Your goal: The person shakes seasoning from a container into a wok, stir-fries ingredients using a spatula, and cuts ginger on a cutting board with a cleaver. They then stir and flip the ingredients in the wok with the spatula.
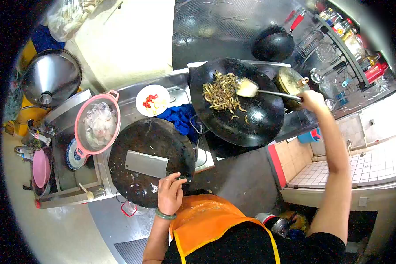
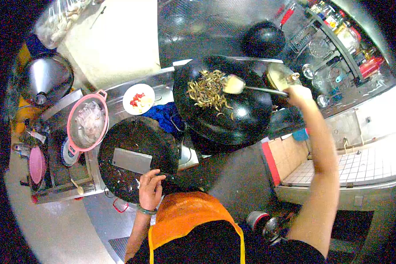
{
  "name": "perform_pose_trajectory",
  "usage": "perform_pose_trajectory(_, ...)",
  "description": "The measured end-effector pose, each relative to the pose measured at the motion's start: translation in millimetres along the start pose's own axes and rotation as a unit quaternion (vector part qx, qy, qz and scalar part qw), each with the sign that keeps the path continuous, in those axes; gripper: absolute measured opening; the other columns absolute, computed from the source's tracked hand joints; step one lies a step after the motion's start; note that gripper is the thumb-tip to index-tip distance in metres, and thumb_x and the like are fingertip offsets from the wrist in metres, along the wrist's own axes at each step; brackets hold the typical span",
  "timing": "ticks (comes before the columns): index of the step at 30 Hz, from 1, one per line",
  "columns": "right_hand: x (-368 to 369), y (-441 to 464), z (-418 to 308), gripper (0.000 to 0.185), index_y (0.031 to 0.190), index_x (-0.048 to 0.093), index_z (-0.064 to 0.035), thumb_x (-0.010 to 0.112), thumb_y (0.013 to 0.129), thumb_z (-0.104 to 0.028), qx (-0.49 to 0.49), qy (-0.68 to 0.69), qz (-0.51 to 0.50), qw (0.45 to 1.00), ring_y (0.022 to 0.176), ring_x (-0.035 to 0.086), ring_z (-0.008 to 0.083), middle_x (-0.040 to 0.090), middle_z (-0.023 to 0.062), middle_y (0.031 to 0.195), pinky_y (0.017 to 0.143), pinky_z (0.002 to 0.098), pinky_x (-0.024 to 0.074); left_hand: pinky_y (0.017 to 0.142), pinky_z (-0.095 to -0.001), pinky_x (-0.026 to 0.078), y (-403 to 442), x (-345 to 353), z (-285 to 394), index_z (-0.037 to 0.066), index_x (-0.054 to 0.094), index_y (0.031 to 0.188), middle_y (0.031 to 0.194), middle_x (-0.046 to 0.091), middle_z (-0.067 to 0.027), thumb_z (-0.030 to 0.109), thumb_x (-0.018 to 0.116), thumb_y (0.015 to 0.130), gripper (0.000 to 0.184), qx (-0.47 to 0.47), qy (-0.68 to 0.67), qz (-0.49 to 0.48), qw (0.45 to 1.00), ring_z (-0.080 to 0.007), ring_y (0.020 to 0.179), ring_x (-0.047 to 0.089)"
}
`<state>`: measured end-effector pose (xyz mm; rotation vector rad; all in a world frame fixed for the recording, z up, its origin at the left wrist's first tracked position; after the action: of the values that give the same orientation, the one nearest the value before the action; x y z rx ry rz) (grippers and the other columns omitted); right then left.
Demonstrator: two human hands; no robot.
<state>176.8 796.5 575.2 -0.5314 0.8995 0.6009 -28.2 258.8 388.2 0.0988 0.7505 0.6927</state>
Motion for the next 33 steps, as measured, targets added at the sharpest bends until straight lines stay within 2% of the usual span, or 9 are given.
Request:
perform_pose_trajectory(7, -64.0, -16.8, -8.1, 0.038, 0.115, 0.068, -0.0307, 0.071, 0.077, -0.025, -0.107, 0.022, 0.150, 0.983, 0.078, 0.068, 0.0302, 0.070, 0.0091, 0.088, 0.070, 0.0416, 0.0544, 0.088, -0.0397, 0.047, -0.8, 9.9, 9.7, 0.011, 0.068, 0.102, 0.118, 0.061, -0.0096, -0.004, 0.060, 0.076, 0.031, -0.003, -0.008, -0.027, 1.000, -0.0299, 0.100, 0.057)
perform_pose_trajectory(11, -79.8, -56.0, 36.4, 0.033, 0.103, 0.074, -0.0243, 0.074, 0.070, -0.023, -0.073, -0.005, -0.049, 0.996, 0.075, 0.068, 0.0312, 0.070, 0.0119, 0.080, 0.066, 0.0432, 0.0543, 0.087, -0.0401, 0.047, 2.6, 12.9, 8.4, 0.011, 0.068, 0.101, 0.117, 0.061, -0.0093, -0.005, 0.060, 0.076, 0.030, 0.012, -0.004, -0.011, 1.000, -0.0298, 0.098, 0.057)
perform_pose_trajectory(15, -64.7, -76.0, 31.4, 0.037, 0.105, 0.073, -0.0131, 0.076, 0.070, -0.024, 0.029, 0.171, -0.301, 0.938, 0.060, 0.064, 0.0167, 0.070, 0.0087, 0.074, 0.059, 0.0324, 0.0514, 0.086, -0.0404, 0.047, 5.5, 9.4, 9.5, 0.010, 0.068, 0.100, 0.117, 0.061, -0.0090, -0.005, 0.061, 0.076, 0.030, 0.006, 0.001, -0.005, 1.000, -0.0302, 0.098, 0.057)
perform_pose_trajectory(17, -33.1, -73.0, -10.3, 0.036, 0.108, 0.072, -0.0102, 0.074, 0.076, -0.026, -0.008, 0.241, -0.304, 0.922, 0.057, 0.058, 0.0090, 0.068, 0.0041, 0.072, 0.056, 0.0287, 0.0487, 0.087, -0.0405, 0.047, 6.0, 9.7, 8.4, 0.010, 0.068, 0.100, 0.117, 0.061, -0.0089, -0.005, 0.061, 0.075, 0.031, 0.001, -0.005, -0.009, 1.000, -0.0302, 0.098, 0.057)
perform_pose_trajectory(21, 93.1, -37.4, -97.1, 0.040, 0.105, 0.069, -0.0015, 0.071, 0.080, -0.032, -0.035, 0.372, -0.061, 0.926, 0.066, 0.062, 0.0212, 0.066, 0.0135, 0.073, 0.066, 0.0367, 0.0496, 0.087, -0.0409, 0.046, 6.1, 12.0, 8.1, 0.010, 0.067, 0.101, 0.118, 0.060, -0.0088, -0.005, 0.061, 0.073, 0.032, 0.009, -0.005, -0.017, 1.000, -0.0300, 0.097, 0.056)
perform_pose_trajectory(23, 118.8, -37.9, -114.9, 0.046, 0.108, 0.069, -0.0046, 0.070, 0.081, -0.042, 0.031, 0.399, -0.062, 0.914, 0.089, 0.068, 0.0351, 0.070, 0.0190, 0.093, 0.080, 0.0420, 0.0511, 0.087, -0.0410, 0.046, 6.3, 10.0, 10.1, 0.010, 0.067, 0.101, 0.117, 0.060, -0.0087, -0.005, 0.061, 0.072, 0.033, 0.012, -0.006, -0.022, 1.000, -0.0297, 0.097, 0.056)
perform_pose_trajectory(29, 49.2, -94.2, -73.1, 0.038, 0.110, 0.069, -0.0135, 0.069, 0.082, -0.039, 0.140, 0.255, 0.116, 0.950, 0.077, 0.068, 0.0316, 0.069, 0.0126, 0.083, 0.066, 0.0432, 0.0529, 0.087, -0.0412, 0.046, 5.3, 14.2, 10.4, 0.010, 0.067, 0.102, 0.118, 0.060, -0.0088, -0.004, 0.061, 0.074, 0.032, 0.029, 0.000, -0.028, 0.999, -0.0294, 0.096, 0.057)
perform_pose_trajectory(31, 20.3, -110.6, -62.0, 0.036, 0.115, 0.067, -0.0182, 0.070, 0.081, -0.029, 0.077, 0.145, 0.291, 0.943, 0.069, 0.065, 0.0283, 0.064, 0.0093, 0.076, 0.060, 0.0406, 0.0513, 0.087, -0.0410, 0.046, 6.9, 17.8, 11.5, 0.010, 0.066, 0.102, 0.118, 0.060, -0.0090, -0.003, 0.062, 0.074, 0.031, 0.042, -0.005, -0.028, 0.999, -0.0293, 0.095, 0.057)
perform_pose_trajectory(33, -3.8, -119.3, -58.8, 0.036, 0.116, 0.067, -0.0201, 0.071, 0.080, -0.021, 0.050, 0.070, 0.321, 0.943, 0.064, 0.062, 0.0277, 0.059, 0.0071, 0.073, 0.057, 0.0389, 0.0501, 0.087, -0.0407, 0.046, 11.2, 21.8, 14.7, 0.010, 0.066, 0.102, 0.118, 0.060, -0.0091, -0.003, 0.062, 0.075, 0.030, 0.056, -0.015, -0.030, 0.998, -0.0291, 0.095, 0.057)
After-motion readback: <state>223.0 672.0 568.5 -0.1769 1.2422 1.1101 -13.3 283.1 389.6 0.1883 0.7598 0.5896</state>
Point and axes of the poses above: each hand's wrist, its own y-axis towards the middle knuckle, its own x-axis out of the palm, z = x × y, the point moved 3 cm from there along y, towards the middle knuckle
